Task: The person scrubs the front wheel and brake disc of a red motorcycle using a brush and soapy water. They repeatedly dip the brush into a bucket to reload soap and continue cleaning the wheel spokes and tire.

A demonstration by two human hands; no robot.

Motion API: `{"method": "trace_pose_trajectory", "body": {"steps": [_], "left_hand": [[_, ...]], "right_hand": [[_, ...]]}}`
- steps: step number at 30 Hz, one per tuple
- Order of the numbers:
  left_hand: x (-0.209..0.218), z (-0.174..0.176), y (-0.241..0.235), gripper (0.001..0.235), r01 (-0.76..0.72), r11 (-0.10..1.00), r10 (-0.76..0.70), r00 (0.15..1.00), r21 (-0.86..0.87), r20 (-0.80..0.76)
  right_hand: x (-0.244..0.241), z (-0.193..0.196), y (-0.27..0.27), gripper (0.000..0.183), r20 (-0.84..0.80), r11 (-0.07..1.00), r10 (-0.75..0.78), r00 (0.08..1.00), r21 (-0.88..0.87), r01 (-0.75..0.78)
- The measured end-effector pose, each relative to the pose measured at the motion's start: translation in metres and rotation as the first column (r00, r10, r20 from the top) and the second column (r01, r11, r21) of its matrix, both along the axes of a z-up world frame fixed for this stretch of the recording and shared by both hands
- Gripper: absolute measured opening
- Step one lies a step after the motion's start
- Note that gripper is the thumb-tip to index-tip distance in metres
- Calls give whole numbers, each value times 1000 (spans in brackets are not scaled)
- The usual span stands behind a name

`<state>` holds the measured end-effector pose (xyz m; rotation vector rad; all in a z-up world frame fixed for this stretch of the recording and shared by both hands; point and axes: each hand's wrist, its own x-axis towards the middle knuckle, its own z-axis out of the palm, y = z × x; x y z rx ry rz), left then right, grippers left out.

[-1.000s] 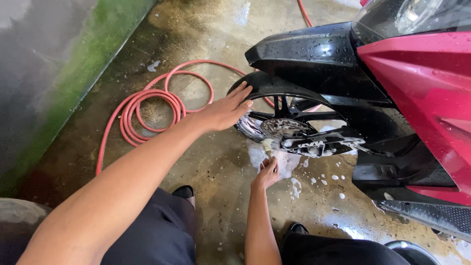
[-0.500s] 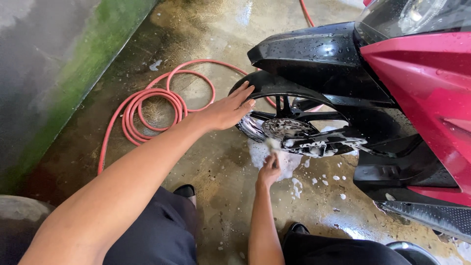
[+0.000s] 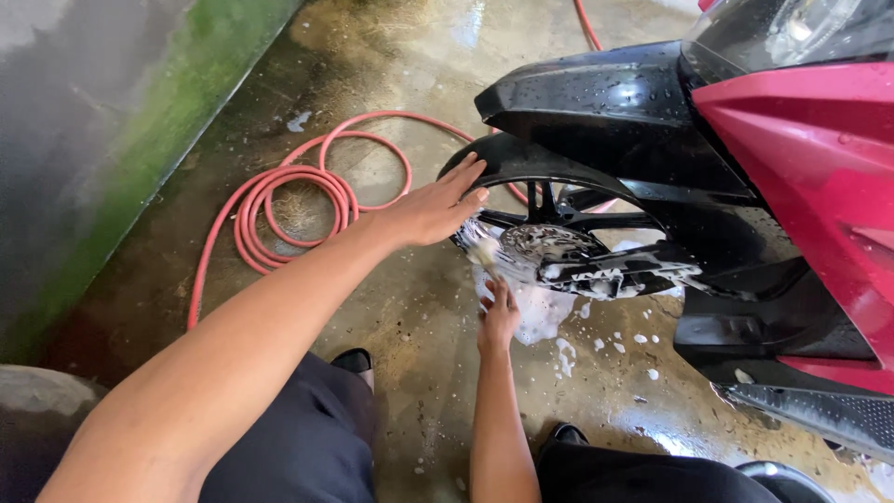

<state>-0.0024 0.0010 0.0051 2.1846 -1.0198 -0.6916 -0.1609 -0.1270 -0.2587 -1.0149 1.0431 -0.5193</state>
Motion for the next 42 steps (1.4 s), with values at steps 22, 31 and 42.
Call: {"method": "trace_pose_trajectory", "body": {"steps": [22, 31, 42], "left_hand": [[0, -2, 2, 73, 32, 999, -32, 999, -29, -3], [-1, 0, 3, 68, 26, 998, -26, 1000, -62, -4], [5, -6, -11, 75, 48, 985, -62, 995, 168, 81]], "right_hand": [[11, 23, 3, 32, 212, 974, 48, 976, 209, -93], [13, 16, -1, 27, 74, 984, 49, 996, 169, -61], [6, 37, -2, 26, 162, 956, 80, 983, 268, -122]]}}
